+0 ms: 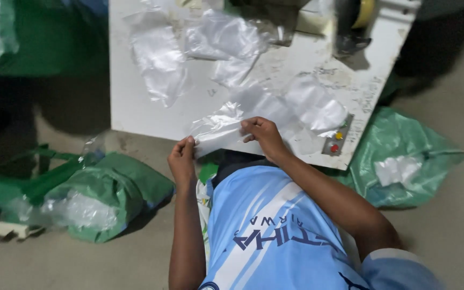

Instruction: Folding and stacking small plastic bags on a work table in a factory setting.

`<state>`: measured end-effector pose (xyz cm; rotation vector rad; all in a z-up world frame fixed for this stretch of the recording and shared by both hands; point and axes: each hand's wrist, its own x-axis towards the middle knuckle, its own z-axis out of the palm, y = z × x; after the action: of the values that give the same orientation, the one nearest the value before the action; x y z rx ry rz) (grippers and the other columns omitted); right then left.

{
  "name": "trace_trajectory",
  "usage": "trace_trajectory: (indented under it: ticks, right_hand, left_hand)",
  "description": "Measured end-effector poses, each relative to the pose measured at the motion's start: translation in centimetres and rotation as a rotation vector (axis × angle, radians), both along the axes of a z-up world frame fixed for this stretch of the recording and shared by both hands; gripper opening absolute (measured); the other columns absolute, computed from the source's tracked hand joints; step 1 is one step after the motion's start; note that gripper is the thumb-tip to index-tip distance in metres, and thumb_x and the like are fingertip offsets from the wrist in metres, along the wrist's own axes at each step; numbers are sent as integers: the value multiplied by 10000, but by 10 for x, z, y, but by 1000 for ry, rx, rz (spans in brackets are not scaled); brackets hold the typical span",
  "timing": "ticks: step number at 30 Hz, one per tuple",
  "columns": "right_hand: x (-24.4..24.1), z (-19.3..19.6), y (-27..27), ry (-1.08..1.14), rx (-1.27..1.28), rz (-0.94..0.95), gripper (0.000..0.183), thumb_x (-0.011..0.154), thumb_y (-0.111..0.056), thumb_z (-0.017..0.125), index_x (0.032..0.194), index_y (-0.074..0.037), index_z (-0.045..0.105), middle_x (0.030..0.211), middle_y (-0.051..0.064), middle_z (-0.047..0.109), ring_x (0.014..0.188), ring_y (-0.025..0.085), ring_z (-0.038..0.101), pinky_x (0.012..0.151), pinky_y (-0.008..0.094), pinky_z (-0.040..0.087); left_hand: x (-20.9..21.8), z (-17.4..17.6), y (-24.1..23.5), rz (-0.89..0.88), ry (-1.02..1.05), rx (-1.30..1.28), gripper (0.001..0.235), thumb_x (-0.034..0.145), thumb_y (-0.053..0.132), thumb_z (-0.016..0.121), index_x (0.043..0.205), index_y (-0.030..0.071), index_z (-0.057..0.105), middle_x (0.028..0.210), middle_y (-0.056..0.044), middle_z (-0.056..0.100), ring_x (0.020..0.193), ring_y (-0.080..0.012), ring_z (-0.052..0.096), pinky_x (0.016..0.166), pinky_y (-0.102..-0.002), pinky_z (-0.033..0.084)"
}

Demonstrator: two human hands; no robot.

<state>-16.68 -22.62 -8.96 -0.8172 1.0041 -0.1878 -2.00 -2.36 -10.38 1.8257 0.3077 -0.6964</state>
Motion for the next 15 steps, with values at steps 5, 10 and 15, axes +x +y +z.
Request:
trace_trajectory:
  ticks: [5,10,15]
  right_hand:
    - [-46,-39,-13,146,-87,-145,326,973,-292,778,1026,22,707,892,190,754,777,227,761,659,328,651]
    - [-74,-67,-17,254,-144,-206,277,1011,-258,715,1038,13,666,869,179,741,730,202,748,608,285,638]
    - [-86,-90,-22,311,-206,-190,258,1022,-222,704,1085,24,657,866,202,737,742,235,755,600,301,647]
  left_hand:
    - [-18,-33,-42,-124,184,-55,289,926,305,805,1110,89,750,841,-83,761,730,-142,731,609,-251,550]
    - [-35,-70,-58,-223,304,-68,267,934,301,782,1079,80,748,851,-51,719,730,-113,639,650,-249,504]
    - [-41,-69,-62,-236,414,-232,279,1008,414,683,993,138,711,850,-27,632,789,-144,589,739,-317,472]
